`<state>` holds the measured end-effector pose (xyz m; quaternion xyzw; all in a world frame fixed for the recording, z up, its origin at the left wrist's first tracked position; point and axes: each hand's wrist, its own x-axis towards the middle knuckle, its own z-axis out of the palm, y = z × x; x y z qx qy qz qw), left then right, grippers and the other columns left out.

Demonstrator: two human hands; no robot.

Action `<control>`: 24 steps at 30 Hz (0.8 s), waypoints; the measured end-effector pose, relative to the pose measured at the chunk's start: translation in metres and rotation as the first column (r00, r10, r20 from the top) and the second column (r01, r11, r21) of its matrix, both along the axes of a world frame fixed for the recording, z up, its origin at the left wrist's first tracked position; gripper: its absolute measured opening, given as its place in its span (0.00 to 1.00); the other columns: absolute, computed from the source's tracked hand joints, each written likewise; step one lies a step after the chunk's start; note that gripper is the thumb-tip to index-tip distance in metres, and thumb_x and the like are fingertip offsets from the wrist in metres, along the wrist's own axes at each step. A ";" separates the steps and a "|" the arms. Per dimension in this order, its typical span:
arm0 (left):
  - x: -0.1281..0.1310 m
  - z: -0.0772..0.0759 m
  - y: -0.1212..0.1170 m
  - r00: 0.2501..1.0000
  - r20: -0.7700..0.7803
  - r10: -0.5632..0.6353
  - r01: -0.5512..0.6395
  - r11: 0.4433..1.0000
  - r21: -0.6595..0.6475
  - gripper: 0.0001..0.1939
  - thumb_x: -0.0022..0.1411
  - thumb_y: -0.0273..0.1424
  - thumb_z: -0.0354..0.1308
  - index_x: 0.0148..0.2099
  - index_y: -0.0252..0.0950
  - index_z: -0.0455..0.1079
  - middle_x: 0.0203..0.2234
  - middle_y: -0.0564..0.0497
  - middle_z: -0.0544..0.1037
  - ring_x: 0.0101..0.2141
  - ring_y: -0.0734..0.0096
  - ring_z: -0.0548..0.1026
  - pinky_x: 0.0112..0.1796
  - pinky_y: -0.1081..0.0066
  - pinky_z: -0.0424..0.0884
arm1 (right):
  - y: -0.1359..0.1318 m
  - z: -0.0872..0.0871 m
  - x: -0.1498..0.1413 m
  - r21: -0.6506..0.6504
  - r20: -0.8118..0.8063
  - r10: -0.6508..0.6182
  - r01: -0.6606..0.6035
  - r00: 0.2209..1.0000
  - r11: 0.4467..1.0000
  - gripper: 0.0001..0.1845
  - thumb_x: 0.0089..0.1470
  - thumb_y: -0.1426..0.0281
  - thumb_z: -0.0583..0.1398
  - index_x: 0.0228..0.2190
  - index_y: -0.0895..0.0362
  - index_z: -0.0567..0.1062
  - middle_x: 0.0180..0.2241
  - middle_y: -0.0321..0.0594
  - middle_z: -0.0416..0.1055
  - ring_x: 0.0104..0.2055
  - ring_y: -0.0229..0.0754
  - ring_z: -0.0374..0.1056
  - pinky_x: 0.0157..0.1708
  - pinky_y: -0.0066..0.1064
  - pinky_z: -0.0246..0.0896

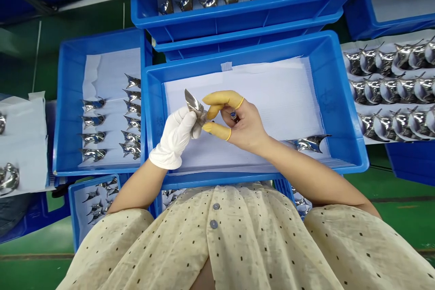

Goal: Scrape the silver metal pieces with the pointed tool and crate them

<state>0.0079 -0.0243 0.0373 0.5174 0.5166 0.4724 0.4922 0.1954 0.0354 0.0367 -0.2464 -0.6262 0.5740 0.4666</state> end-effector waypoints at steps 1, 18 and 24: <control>0.000 0.000 0.001 1.000 -0.016 -0.015 0.015 1.000 0.004 0.31 0.69 0.60 0.57 0.28 0.38 0.66 0.17 0.56 0.69 0.20 0.75 0.64 0.27 0.70 0.63 | -0.001 0.000 0.000 0.037 0.022 -0.002 0.001 1.000 0.999 0.22 0.47 0.55 0.78 0.39 0.53 0.82 0.30 0.35 0.75 0.20 0.29 0.49 0.22 0.30 0.49; -0.001 0.001 0.000 0.997 -0.015 -0.074 0.072 0.989 -0.126 0.26 0.67 0.57 0.62 0.39 0.37 0.78 0.15 0.58 0.68 0.16 0.78 0.62 0.22 0.72 0.61 | 0.014 -0.008 -0.006 -0.273 -0.057 -0.127 0.107 0.990 0.956 0.28 0.45 0.44 0.75 0.33 0.53 0.78 0.31 0.37 0.71 0.29 0.35 0.65 0.24 0.28 0.55; 0.000 -0.001 0.002 0.982 0.188 -0.022 0.051 0.987 -0.150 0.22 0.65 0.53 0.67 0.41 0.37 0.76 0.20 0.56 0.73 0.16 0.81 0.61 0.19 0.73 0.56 | 0.011 -0.011 -0.004 -0.193 -0.020 -0.132 0.126 0.991 0.973 0.30 0.49 0.41 0.72 0.41 0.51 0.80 0.34 0.38 0.74 0.36 0.40 0.71 0.30 0.30 0.64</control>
